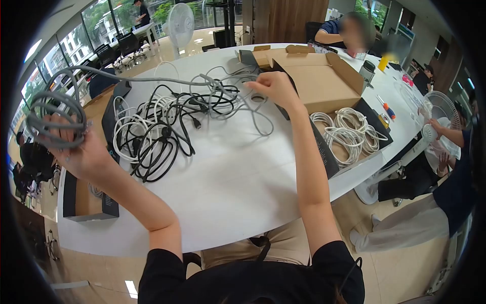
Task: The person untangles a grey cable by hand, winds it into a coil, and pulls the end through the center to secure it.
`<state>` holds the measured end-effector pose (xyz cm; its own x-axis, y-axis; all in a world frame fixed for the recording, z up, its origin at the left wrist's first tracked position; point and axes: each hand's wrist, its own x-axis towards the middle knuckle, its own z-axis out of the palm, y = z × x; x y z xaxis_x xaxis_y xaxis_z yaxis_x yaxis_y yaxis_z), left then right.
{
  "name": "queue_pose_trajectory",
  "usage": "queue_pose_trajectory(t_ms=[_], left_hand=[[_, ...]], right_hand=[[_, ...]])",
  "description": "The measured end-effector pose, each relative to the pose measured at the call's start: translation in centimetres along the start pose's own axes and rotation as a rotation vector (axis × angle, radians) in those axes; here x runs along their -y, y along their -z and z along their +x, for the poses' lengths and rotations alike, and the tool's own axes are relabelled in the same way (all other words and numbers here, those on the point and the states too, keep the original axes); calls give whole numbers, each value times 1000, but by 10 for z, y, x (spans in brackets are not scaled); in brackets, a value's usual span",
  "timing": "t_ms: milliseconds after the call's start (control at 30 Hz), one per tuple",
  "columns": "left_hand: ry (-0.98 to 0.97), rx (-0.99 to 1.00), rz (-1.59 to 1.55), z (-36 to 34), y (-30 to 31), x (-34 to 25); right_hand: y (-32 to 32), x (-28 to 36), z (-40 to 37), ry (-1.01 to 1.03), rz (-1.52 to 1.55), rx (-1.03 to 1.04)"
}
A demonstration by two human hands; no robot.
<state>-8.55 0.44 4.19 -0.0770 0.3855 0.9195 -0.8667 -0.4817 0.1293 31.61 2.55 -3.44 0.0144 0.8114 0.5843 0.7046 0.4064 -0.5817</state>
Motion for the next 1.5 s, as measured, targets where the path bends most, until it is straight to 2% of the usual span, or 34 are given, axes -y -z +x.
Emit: queue_pose_trajectory(t_ms=[33, 67, 100, 133, 167, 233, 300, 367, 433, 467, 533, 600, 667, 733, 800, 833, 867, 900, 933, 967, 1000, 1033, 1067, 1100, 1133, 1167, 1233, 1267, 1333, 1433, 1500], left_hand=[[-152, -331, 231, 6, -11, -2], [-213, -704, 484, 12, -22, -3], [-22, -343, 165, 15, 19, -33], [257, -49, -79, 19, 60, -63], [319, -106, 23, 20, 78, -87], [412, -410, -69, 19, 137, -155], [496, -500, -7, 18, 164, -203], [587, -400, 219, 2, 163, -249], [585, -383, 312, -10, 162, -293], [589, -379, 359, -14, 165, -319], [455, -418, 395, -16, 215, -407], [268, -593, 473, -26, 201, -437], [24, -900, 596, -30, 135, -425], [366, -431, 436, -40, 122, -437], [393, -405, 520, -42, 106, -447], [247, -618, 684, -39, 88, -438], [94, -831, 840, -37, 70, -427], [-68, -1043, 989, -35, 51, -413], [-235, -1099, 1067, -35, 34, -395], [-236, -1113, 1081, -33, 24, -393], [-233, -1129, 1096, -31, 16, -395], [-230, -1143, 1111, -28, 1, -383], [-307, -1170, 1129, -29, -12, -365], [-276, -1147, 1128, -31, -9, -372], [-243, -1126, 1128, -35, -4, -381], [-210, -1103, 1128, -39, 1, -389], [-161, -1101, 1139, -44, 4, -387], [-135, -1098, 1144, -46, 6, -386], [-85, -991, 1008, -56, 40, -421], [-18, -997, 910, -61, 59, -421], [119, -911, 877, -65, 65, -404]], right_hand=[[-1, -8, 3, -31, -42, -70], [0, -17, 2, -46, -71, -118], [3, -15, 1, -59, -101, -162], [5, -17, 3, -49, -134, -208], [5, -20, 4, -43, -164, -254], [2, -27, 3, -20, -180, -344], [-2, -33, 4, 13, -156, -442], [-10, -31, 3, 129, -166, -481], [-15, -22, 7, 191, -156, -478], [-17, -18, 7, 331, -248, -488], [-14, 0, 4, 375, -235, -441], [-9, 15, 1, 422, -249, -413], [-9, 23, 0, 466, -296, -415], [-12, 30, -2, 502, -417, -373], [-23, 27, -3, 505, -476, -312], [-28, 23, -3, 508, -509, -281], [-35, 18, -5, 282, -613, -109], [-44, 6, -7, 149, -629, -121], [-51, -9, -6, 17, -647, -137], [-52, -19, -4, -116, -663, -153], [-41, -19, -3, -230, -546, 36], [-31, -7, -2, -258, -542, -10], [-19, 6, -3, -287, -535, -57], [-14, 13, -4, -316, -529, -103], [-13, -4, 0, -77, -450, -319], [-8, -21, 6, 110, -533, -514], [21, -9, 4, 155, -391, -508], [37, -2, 2, 64, -296, -545], [61, 3, -4, -118, -109, -607], [77, -28, -1, 44, 168, -816], [81, -40, 0, -31, 284, -746]])
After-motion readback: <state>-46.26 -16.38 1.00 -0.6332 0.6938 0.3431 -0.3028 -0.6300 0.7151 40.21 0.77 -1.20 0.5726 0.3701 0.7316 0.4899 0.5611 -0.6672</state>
